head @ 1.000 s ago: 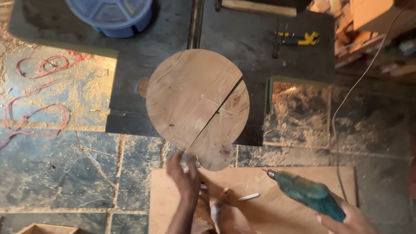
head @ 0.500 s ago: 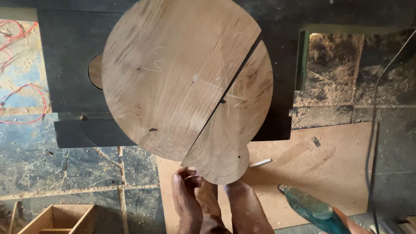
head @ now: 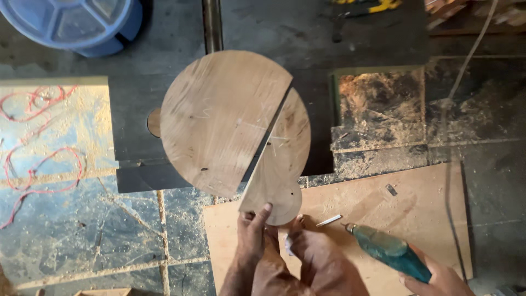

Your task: The person uses a drill and pliers to work on pieces of wood on a workbench.

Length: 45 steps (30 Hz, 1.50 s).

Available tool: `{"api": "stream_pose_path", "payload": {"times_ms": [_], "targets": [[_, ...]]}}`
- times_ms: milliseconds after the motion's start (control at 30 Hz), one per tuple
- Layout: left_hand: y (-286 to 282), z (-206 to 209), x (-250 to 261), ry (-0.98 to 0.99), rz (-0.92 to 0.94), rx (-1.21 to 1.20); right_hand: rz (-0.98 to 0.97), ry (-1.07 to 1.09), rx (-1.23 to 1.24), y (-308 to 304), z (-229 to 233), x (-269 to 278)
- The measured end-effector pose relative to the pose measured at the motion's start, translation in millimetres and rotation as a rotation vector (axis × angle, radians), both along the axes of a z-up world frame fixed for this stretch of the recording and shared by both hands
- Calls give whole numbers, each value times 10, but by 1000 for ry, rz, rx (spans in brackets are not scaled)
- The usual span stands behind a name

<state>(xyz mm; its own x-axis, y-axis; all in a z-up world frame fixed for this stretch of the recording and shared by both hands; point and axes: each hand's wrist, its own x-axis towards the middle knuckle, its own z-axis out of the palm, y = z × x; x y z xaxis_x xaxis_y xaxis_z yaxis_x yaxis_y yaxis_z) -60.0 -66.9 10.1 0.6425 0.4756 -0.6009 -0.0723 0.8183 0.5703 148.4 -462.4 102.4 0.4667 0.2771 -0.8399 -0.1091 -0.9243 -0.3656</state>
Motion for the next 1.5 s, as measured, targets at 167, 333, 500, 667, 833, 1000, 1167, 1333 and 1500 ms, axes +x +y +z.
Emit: {"api": "stream_pose_path", "payload": {"times_ms": [167, 333, 500, 667, 833, 1000, 1167, 1333, 1500], "targets": [[-490, 166, -56, -102, 121, -13, -110, 30, -227, 274, 503, 29], [-929, -22, -105, -194, 190, -139, -29, -22, -75, 318, 714, 318], [-1190, -123, 137, -235, 252, -307, 115, 18, -175, 180, 597, 834], [-1460, -429, 325, -335, 290, -367, 316, -74, -194, 54, 564, 1338], [-1845, -817, 544, -512, 401, -345, 356, -73, -193, -33, 560, 1809], [-2028, -748, 867, -571, 491, -399, 419, -64, -218, -103, 446, 2192], [-2027, -370, 1081, -494, 517, -268, 478, -65, -306, -11, 390, 2372], [-1935, -205, 1054, -374, 422, -293, 465, -11, -242, 18, 223, 2448], [-1967, -242, 1025, -360, 523, -297, 356, 39, -106, -113, -11, 2494]]}}
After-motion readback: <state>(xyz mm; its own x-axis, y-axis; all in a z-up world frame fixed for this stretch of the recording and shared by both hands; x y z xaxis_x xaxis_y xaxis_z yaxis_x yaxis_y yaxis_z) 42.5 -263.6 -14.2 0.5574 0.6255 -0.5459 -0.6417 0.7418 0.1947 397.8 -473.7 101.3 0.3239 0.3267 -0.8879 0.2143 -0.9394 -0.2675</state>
